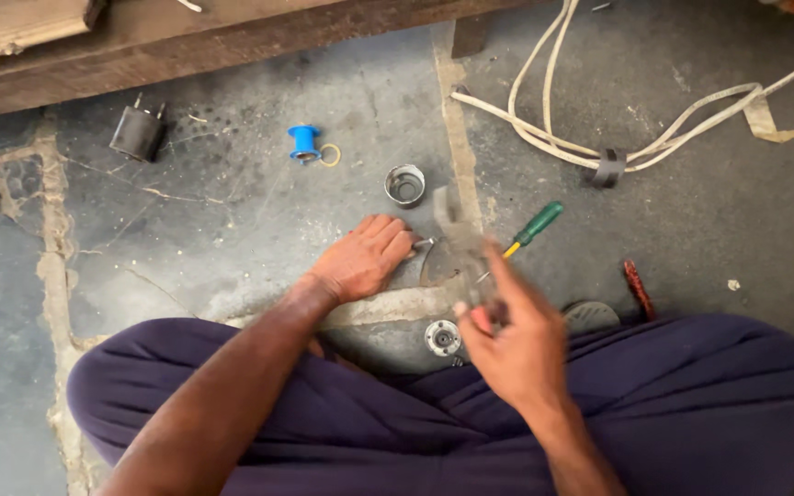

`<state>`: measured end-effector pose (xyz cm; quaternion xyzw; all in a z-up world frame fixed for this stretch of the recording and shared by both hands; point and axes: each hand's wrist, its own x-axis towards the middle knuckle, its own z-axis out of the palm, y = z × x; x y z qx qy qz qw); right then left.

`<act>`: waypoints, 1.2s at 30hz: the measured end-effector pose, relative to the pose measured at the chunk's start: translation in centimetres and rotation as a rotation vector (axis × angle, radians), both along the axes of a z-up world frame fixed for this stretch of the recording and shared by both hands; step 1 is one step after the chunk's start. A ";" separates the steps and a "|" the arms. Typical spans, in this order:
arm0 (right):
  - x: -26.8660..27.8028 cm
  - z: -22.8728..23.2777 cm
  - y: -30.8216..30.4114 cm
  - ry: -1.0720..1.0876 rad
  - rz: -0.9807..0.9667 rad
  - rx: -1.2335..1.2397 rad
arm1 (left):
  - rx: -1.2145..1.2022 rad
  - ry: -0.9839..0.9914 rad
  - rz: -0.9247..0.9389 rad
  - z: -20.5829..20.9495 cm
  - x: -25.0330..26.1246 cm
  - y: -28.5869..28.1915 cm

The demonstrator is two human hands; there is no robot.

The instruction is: The person sits on the floor and uses a screwdriver and pliers to disassemble and adjust a small cylindrical electrical component. They remove parts, manipulate internal wires, and reassemble the component.

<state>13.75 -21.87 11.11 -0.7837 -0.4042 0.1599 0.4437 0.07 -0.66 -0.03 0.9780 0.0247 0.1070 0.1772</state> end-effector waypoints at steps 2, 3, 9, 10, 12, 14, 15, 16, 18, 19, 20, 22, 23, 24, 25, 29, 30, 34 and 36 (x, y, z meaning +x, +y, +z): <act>0.5 0.7 -2.0 -0.137 -0.191 0.003 | -0.008 -0.007 0.004 0.0 0.4 0.4; 0.1 -0.1 -2.1 -0.147 -0.165 0.011 | -0.016 -0.003 0.015 -0.1 0.2 0.4; -1.2 -5.3 -1.7 -0.253 -0.086 0.074 | -0.002 0.024 0.001 -0.3 -0.1 0.1; -0.8 -5.2 -1.2 -0.226 -0.021 -0.021 | -0.001 -0.001 0.002 -0.1 0.0 0.1; -0.4 -4.2 -0.4 -0.205 -0.008 -0.043 | -0.004 -0.041 -0.025 -0.3 0.6 1.1; 0.2 -2.6 0.0 -0.202 -0.013 0.109 | -0.045 -0.080 -0.030 -0.5 -0.3 1.5; 0.0 -2.1 -0.4 -0.147 -0.047 0.045 | -0.089 -0.096 -0.039 -1.0 -0.8 0.5; 0.1 -1.9 -0.7 -0.092 -0.082 -0.020 | -0.108 -0.056 0.000 -1.4 -1.5 -0.5; 0.7 -1.8 -0.5 -0.027 -0.141 -0.040 | -0.093 -0.002 0.054 -1.3 -0.9 0.1; 1.0 -2.0 0.1 -0.008 -0.153 -0.010 | -0.077 -0.035 0.047 -0.9 -0.4 1.0; 1.3 -2.4 0.5 0.011 -0.165 0.021 | -0.061 -0.068 0.039 -0.4 0.0 1.8; 1.1 -3.6 -0.3 0.038 -0.159 0.019 | -0.061 -0.082 0.033 -0.5 -0.3 0.9; 0.7 -4.0 -0.8 0.057 -0.147 0.015 | -0.053 -0.069 0.039 -0.5 -0.7 0.4; 0.3 -4.2 -1.3 0.037 -0.130 0.015 | -0.045 -0.055 0.045 -0.4 -1.2 -0.2; 0.3 -4.2 -1.1 0.009 -0.122 0.032 | -0.036 -0.055 0.042 -0.2 -1.0 0.0; 0.4 -3.0 -0.2 -0.075 -0.089 -0.002 | -0.001 -0.054 0.036 0.4 -0.2 0.4; 0.3 -2.8 -0.3 -0.120 -0.058 0.075 | 0.003 -0.050 0.038 0.4 -0.2 0.2; -0.5 -4.4 -0.2 -0.155 0.011 0.082 | 0.023 -0.045 0.039 0.2 -0.3 0.1; -0.9 -5.5 0.0 -0.138 0.038 0.007 | 0.033 -0.049 0.037 0.1 -0.6 -0.1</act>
